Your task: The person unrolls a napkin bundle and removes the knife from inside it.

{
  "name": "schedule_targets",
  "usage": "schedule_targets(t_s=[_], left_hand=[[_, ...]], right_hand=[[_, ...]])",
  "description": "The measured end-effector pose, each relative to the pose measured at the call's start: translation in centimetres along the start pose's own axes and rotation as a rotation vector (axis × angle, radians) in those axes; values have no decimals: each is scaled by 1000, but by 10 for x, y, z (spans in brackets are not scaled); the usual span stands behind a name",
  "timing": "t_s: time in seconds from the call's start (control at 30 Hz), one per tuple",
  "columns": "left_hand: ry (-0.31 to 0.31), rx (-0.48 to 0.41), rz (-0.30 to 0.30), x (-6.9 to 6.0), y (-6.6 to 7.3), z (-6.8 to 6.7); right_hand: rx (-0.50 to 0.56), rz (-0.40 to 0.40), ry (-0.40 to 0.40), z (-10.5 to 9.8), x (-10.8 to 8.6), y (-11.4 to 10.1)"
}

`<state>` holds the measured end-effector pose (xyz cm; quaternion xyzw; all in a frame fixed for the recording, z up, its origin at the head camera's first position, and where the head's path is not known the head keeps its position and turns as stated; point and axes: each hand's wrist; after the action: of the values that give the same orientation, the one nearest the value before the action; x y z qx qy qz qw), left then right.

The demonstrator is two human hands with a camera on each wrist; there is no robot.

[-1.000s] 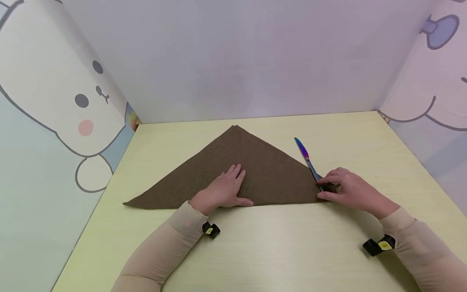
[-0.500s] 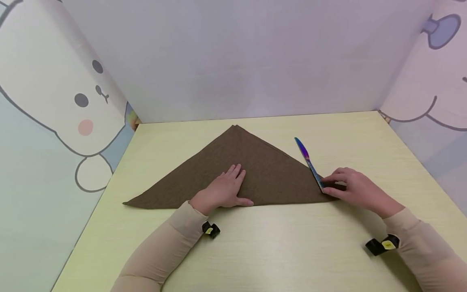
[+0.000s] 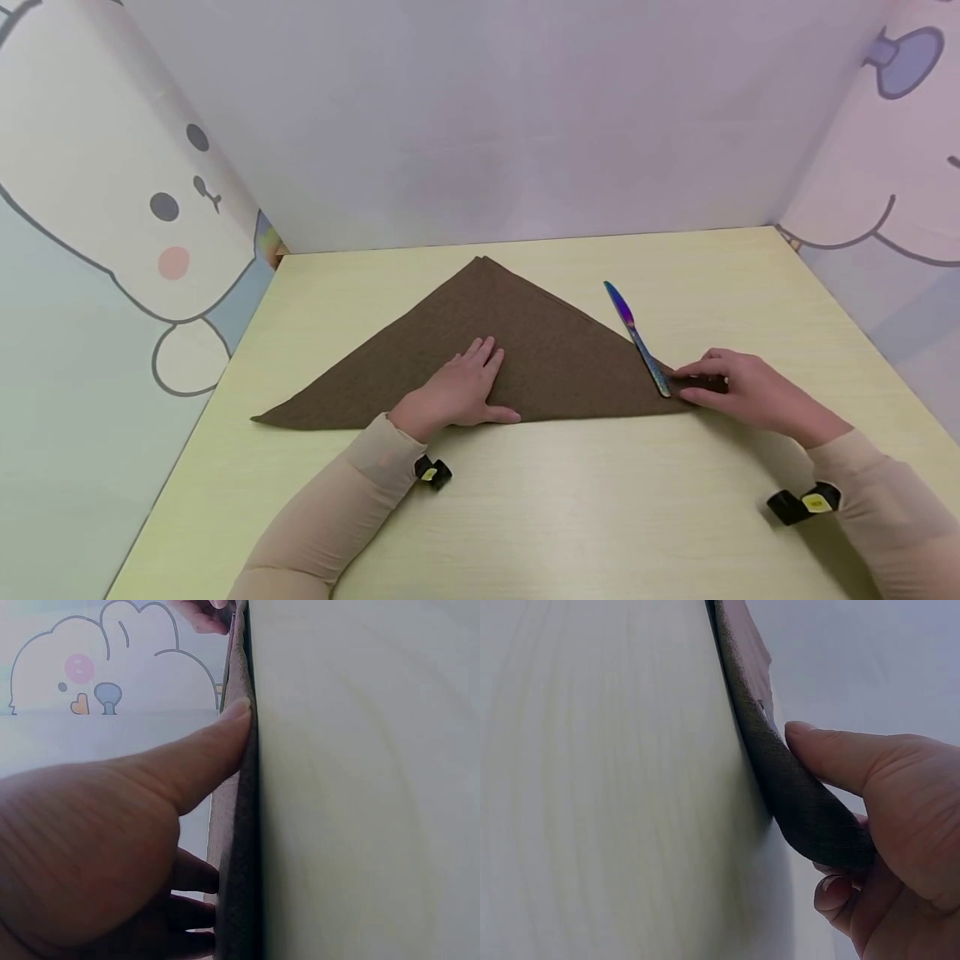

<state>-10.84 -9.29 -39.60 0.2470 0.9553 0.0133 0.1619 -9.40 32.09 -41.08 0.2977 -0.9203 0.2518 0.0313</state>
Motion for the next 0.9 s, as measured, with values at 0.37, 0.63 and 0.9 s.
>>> schedule_targets(t_s=[0.37, 0.63, 0.9], left_hand=[[-4, -5, 0, 0, 0, 0], [-2, 12, 1, 0, 0, 0], [5, 8, 7, 0, 0, 1]], right_hand=[[46, 53, -47, -6, -10, 7], [29, 26, -62, -8, -20, 14], [-45, -33, 0, -10, -33, 24]])
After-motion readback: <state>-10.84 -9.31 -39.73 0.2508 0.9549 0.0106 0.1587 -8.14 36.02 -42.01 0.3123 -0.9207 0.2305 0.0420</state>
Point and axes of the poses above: each hand's wrist, its own x-axis towards the middle knuckle, its own z-axis out of the palm, y = z × x, and after that the axes turned 2 degrees about -z, right-handed
